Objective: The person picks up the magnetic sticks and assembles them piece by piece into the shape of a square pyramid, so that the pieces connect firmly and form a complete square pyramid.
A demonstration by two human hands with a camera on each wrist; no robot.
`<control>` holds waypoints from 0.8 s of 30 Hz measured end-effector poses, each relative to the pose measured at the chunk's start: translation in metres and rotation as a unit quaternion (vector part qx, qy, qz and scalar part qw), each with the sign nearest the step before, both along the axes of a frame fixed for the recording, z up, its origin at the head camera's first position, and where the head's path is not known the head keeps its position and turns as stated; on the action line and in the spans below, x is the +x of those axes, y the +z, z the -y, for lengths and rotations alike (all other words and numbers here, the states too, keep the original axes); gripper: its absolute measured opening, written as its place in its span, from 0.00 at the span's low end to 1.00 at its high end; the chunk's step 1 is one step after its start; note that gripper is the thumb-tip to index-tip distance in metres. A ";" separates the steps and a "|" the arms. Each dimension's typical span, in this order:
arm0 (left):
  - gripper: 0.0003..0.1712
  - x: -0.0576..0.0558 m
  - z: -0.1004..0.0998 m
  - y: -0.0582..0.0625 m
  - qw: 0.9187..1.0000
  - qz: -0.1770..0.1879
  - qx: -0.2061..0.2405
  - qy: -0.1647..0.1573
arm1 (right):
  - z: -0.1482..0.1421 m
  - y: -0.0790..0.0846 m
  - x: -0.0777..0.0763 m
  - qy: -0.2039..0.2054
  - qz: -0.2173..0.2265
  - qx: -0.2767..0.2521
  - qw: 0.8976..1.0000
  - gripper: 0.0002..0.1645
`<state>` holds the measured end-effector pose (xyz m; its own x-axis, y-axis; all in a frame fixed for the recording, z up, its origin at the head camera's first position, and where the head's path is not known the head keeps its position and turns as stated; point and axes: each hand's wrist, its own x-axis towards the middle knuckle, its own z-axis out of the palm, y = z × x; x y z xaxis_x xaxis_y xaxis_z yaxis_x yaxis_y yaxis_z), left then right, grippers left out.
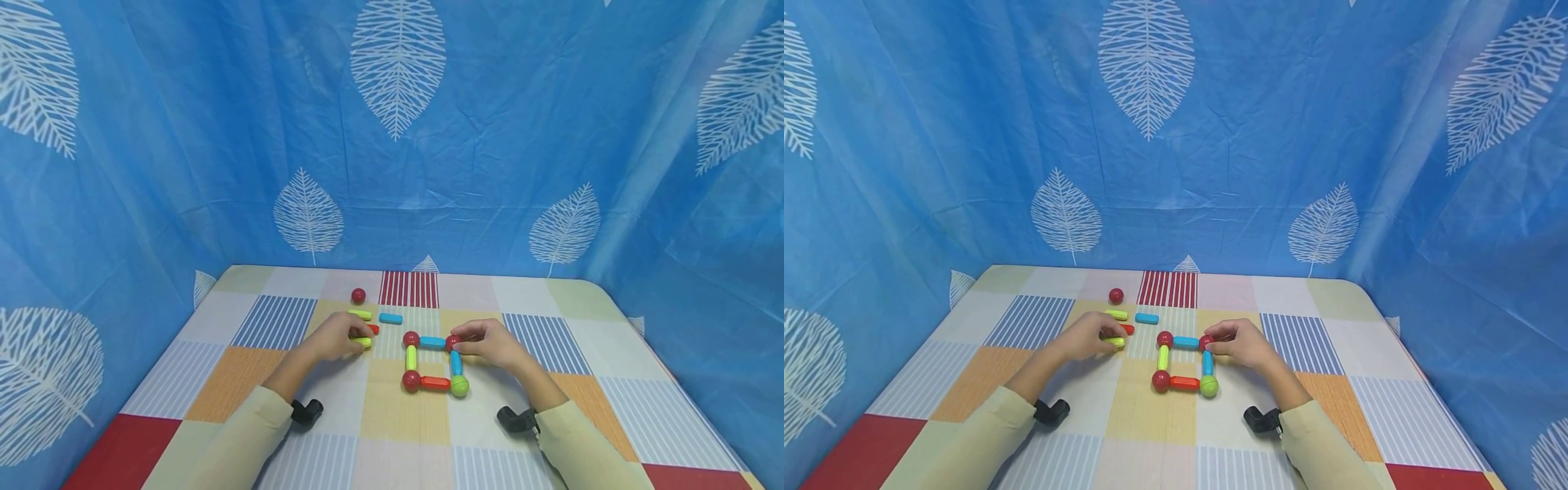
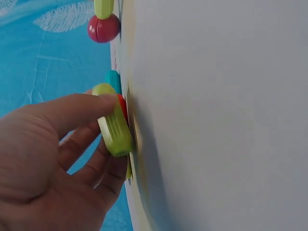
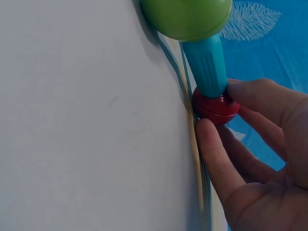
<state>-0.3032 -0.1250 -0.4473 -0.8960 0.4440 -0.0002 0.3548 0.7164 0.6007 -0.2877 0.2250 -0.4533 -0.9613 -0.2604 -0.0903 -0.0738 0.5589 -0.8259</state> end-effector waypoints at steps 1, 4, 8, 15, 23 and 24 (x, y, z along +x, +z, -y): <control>0.13 0.001 0.000 0.000 1.000 0.000 0.011 -0.003 | 0.000 0.000 0.000 0.000 -0.001 0.002 1.000 0.19; 0.14 0.005 -0.001 0.001 0.999 0.009 0.050 -0.010 | 0.000 0.000 0.000 0.001 -0.003 0.007 1.000 0.19; 0.16 0.011 -0.005 0.002 0.995 0.024 0.092 -0.013 | -0.001 -0.002 -0.001 0.004 -0.004 0.001 1.000 0.19; 0.15 0.017 -0.013 0.001 0.988 0.021 0.147 -0.041 | -0.003 -0.004 -0.003 0.015 -0.007 -0.019 1.000 0.19; 0.13 0.025 -0.021 0.004 0.975 0.052 0.206 -0.064 | -0.003 -0.002 -0.002 0.015 -0.004 -0.016 1.000 0.19; 0.13 0.027 -0.022 0.004 0.974 0.055 0.212 -0.064 | -0.002 -0.002 -0.002 0.015 -0.005 -0.016 1.000 0.19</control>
<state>-0.2766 -0.1030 -0.4432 -0.8380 0.5336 0.1146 0.3419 0.3495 0.8723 -0.2897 0.2274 -0.4554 -0.9538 -0.2917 -0.0714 -0.0988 0.5290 -0.8428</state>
